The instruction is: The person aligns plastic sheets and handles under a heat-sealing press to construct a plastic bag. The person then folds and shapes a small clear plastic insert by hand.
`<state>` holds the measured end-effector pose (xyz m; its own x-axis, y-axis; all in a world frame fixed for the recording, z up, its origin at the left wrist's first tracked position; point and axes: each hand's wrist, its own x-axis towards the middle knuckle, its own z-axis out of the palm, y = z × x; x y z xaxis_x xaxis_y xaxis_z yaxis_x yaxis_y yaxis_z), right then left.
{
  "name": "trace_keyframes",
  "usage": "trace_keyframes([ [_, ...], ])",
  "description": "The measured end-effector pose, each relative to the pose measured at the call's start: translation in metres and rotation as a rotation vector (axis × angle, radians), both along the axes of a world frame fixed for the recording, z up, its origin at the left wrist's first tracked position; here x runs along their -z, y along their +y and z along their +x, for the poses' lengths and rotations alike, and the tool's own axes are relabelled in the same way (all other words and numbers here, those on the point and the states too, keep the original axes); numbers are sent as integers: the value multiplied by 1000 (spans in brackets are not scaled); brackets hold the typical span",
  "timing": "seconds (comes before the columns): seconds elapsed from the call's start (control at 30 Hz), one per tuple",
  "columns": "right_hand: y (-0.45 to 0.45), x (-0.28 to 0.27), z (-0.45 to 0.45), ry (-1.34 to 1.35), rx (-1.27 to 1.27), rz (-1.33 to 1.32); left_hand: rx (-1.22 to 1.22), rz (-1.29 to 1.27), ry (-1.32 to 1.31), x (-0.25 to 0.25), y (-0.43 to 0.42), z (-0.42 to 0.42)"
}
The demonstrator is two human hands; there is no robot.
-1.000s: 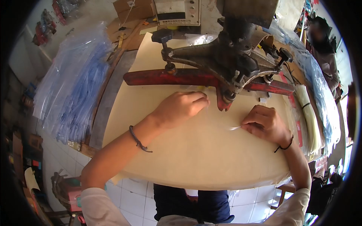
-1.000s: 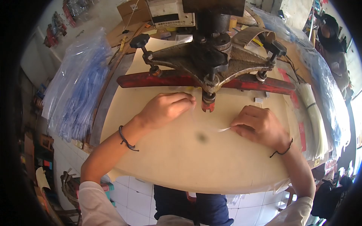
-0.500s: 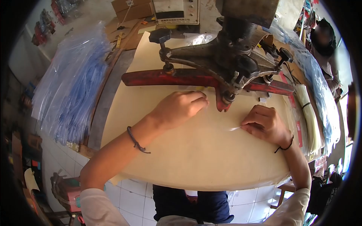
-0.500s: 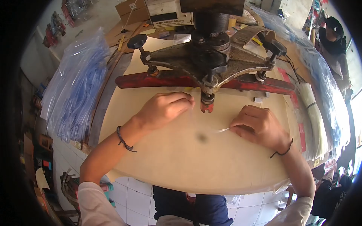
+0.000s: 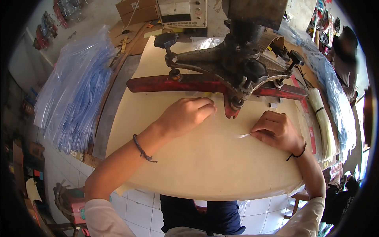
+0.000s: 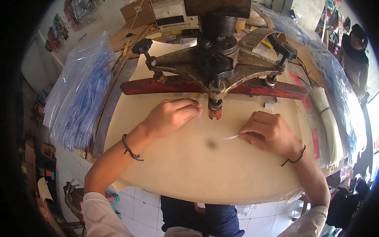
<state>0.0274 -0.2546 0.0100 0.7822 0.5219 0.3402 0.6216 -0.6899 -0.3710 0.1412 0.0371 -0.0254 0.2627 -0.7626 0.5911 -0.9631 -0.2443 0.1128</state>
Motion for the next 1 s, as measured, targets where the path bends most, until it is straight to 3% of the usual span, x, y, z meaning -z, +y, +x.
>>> trace_keyframes([
  [0.23,-4,1,2,-71,-15,-6,-49,63,6,-10,-1,-3],
  [0.33,-10,0,-1,-170,25,-71,-177,81,54,-3,-3,-7],
  [0.43,-10,3,-3,-291,77,-143,-324,274,185,-12,-1,-13],
  [0.53,-10,4,-2,-336,111,-185,-286,207,64,-8,-1,-10],
  [0.8,-7,4,-5,-255,285,-121,-371,393,84,-18,-2,-16],
  [1.0,-8,11,1,-378,281,-119,-366,429,15,-17,-1,-15],
])
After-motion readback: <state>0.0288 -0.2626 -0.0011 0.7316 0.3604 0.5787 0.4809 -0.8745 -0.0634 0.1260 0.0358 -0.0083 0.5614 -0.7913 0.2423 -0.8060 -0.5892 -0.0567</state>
